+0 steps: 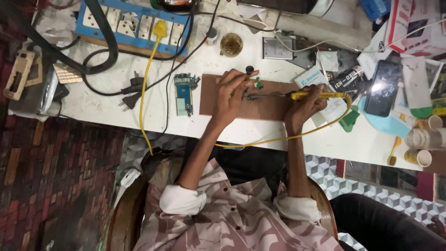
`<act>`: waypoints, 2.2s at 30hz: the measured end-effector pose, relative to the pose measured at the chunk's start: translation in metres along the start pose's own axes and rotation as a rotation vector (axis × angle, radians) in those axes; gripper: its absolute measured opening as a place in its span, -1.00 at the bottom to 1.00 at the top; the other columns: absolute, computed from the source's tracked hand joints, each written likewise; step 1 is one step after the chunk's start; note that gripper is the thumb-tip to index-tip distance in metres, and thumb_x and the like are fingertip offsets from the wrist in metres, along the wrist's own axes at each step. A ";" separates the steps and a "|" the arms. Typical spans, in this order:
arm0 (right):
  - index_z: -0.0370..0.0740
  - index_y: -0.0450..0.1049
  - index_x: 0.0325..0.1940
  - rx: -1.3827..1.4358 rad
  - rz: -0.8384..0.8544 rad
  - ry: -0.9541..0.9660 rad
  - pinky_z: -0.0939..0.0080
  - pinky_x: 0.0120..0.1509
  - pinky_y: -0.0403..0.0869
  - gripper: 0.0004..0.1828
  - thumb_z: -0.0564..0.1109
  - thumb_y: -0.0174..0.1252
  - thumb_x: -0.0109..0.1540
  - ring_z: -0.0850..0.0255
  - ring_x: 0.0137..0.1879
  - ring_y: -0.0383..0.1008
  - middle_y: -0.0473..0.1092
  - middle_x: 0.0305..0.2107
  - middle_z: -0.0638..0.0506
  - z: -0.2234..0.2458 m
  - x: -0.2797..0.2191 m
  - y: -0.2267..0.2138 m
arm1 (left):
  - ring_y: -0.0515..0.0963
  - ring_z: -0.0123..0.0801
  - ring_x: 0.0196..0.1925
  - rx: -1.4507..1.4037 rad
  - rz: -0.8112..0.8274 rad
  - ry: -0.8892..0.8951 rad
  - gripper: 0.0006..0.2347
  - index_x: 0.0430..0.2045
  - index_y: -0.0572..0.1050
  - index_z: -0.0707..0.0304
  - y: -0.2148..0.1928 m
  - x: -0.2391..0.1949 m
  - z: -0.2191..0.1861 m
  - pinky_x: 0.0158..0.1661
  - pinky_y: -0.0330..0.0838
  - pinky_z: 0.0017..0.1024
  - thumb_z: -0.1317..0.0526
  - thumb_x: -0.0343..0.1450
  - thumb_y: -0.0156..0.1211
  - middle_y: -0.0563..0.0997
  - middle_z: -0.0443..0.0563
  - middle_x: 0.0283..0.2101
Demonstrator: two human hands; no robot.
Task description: The person uses a soldering iron and tweezers to solder components onto a small green circuit board. They repeatedly heat joints and apply solder while holding the board steady on a brown mat.
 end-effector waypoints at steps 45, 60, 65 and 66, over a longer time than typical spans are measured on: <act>-0.23 0.40 -0.16 -0.782 1.064 -0.587 0.02 -0.19 0.35 -0.69 0.08 0.16 0.36 0.01 -0.23 0.54 0.52 -0.32 -0.06 0.151 0.004 0.030 | 0.51 -0.35 -0.08 0.048 0.012 -0.003 -0.77 0.04 0.62 0.12 0.002 -0.006 0.000 0.04 0.16 -0.30 0.20 0.57 0.07 0.59 -0.10 -0.24; -0.30 0.39 -0.25 -0.638 0.934 -0.584 0.11 -0.24 0.44 -0.77 -0.08 0.11 0.40 0.03 -0.32 0.52 0.48 -0.40 -0.03 0.157 -0.011 0.035 | 0.49 -0.38 -0.10 0.027 0.020 0.004 -0.76 0.05 0.62 0.12 0.003 -0.011 0.000 0.04 0.13 -0.32 0.15 0.58 0.08 0.60 -0.10 -0.23; -0.28 0.37 -0.31 -0.593 0.901 -0.564 0.11 -0.27 0.41 -0.75 -0.10 0.21 0.36 0.05 -0.38 0.48 0.45 -0.45 -0.03 0.148 -0.012 0.039 | 0.48 -0.40 -0.13 0.055 0.011 -0.013 -0.77 0.05 0.62 0.13 0.003 -0.006 0.000 0.00 0.13 -0.34 0.17 0.55 0.12 0.56 -0.11 -0.28; -0.27 0.36 -0.32 -0.531 0.891 -0.550 0.14 -0.28 0.41 -0.74 -0.10 0.23 0.36 0.07 -0.38 0.49 0.45 -0.45 -0.03 0.145 -0.015 0.039 | 0.48 -0.40 -0.13 0.060 0.003 0.002 -0.77 0.05 0.62 0.14 0.003 -0.005 0.000 -0.01 0.13 -0.35 0.17 0.55 0.14 0.56 -0.11 -0.28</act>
Point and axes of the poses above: each hand's wrist, its own x-axis towards the middle knuckle, its own y-axis out of the palm, z = x × y, the point moved 1 cm from there along x, towards the middle knuckle
